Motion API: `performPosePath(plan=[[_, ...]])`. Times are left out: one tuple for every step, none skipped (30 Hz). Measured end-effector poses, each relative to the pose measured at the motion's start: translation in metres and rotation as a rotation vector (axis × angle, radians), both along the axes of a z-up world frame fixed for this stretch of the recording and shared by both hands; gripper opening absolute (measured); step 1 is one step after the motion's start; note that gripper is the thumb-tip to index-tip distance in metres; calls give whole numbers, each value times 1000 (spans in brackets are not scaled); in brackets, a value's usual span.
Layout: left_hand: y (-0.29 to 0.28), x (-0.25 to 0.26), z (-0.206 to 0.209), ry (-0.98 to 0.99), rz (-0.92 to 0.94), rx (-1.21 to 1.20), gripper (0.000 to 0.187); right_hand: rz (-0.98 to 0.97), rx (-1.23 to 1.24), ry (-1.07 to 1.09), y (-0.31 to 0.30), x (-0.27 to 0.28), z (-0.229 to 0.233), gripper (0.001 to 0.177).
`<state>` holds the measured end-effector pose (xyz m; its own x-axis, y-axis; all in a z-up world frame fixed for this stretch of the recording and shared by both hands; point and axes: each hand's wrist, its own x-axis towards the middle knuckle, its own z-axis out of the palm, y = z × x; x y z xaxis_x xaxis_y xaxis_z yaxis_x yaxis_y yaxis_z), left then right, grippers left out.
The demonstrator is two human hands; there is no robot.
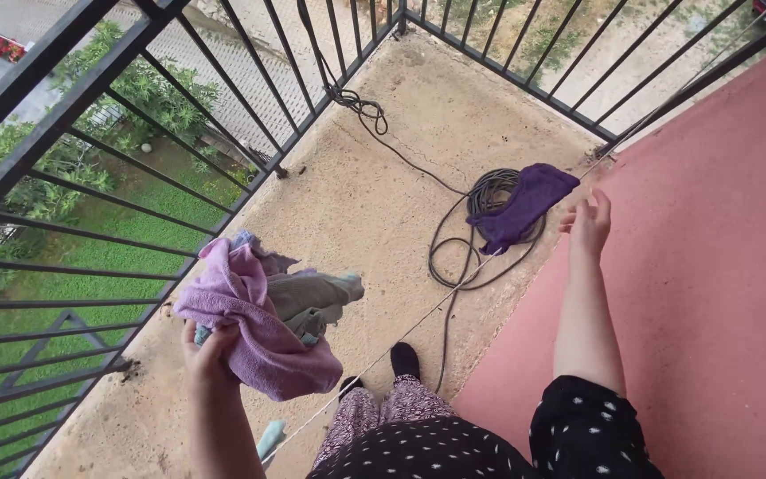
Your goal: The person hangs various pieces of laundry, including underwear and socks, on a clothesline and a drying rack on a balcony. They pick up items from the rack, unfold them, and place them on the line to dry.
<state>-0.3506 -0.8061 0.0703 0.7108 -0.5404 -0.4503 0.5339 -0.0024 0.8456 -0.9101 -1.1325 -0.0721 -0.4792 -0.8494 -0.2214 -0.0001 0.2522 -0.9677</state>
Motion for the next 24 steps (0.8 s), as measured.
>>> performPosePath(plan=[[-2, -5, -1, 17, -2, -10, 70, 131, 65, 30, -9, 7, 23, 45], [-3, -12, 6, 17, 5, -3, 70, 138, 71, 30, -17, 1, 23, 45], [-6, -20, 13, 27, -8, -6, 61, 194, 149, 76, -29, -4, 24, 35], [-9, -27, 19, 37, -20, -9, 53, 251, 225, 122, -41, -7, 25, 26], [-8, -26, 11, 37, -5, -11, 53, 266, 223, 123, -46, -13, 24, 26], [-6, -25, 3, 21, -31, -29, 53, 311, 278, 181, -50, -18, 24, 22], [-3, -23, -5, 6, -56, -46, 53, 357, 333, 240, -54, -23, 23, 20], [-8, -26, -2, 5, -39, -45, 53, 374, 332, 242, -61, -29, 18, 20], [-9, -29, 1, 6, -50, -19, 52, 434, 387, 225, -63, -36, 12, 16], [-11, -32, 4, 7, -61, 7, 52, 494, 442, 208, -65, -42, 6, 18], [-14, -36, 5, 6, -45, 10, 52, 509, 443, 211, -67, -49, 10, 18], [-17, -39, 6, 4, -73, -37, 47, 536, 433, 270, -68, -55, 13, 20], [-21, -42, 5, 1, -98, -90, 42, 566, 416, 331, -74, -60, 17, 24], [-25, -45, 6, 0, -79, -92, 42, 583, 411, 335, -85, -68, 14, 24], [-28, -50, 8, -40, -137, -121, 37, 494, 366, 377, -94, -77, 10, 25], [-31, -54, 9, -80, -195, -149, 32, 405, 320, 416, -102, -86, 6, 27], [-32, -55, 1, -79, -180, -148, 32, 420, 318, 421, -111, -91, 6, 27], [-32, -57, -6, -28, -170, -150, 39, 264, 278, 477, -119, -96, 6, 24], [-32, -58, -13, 21, -157, -155, 47, 110, 232, 528, -129, -98, 6, 23], [-35, -63, -9, 20, -139, -155, 47, 127, 227, 531, -137, -103, 3, 23], [-37, -66, -4, 21, -168, -166, 46, 37, 175, 525, -143, -107, 0, 12], [-39, -69, 1, 23, -197, -177, 45, -52, 123, 517, -149, -111, -4, 11], [-41, -72, 0, 21, -184, -173, 45, -37, 123, 517, -152, -110, -14, 11], [-43, -74, 0, -13, -198, -167, 46, 35, 116, 552, -154, -109, -24, 26]])
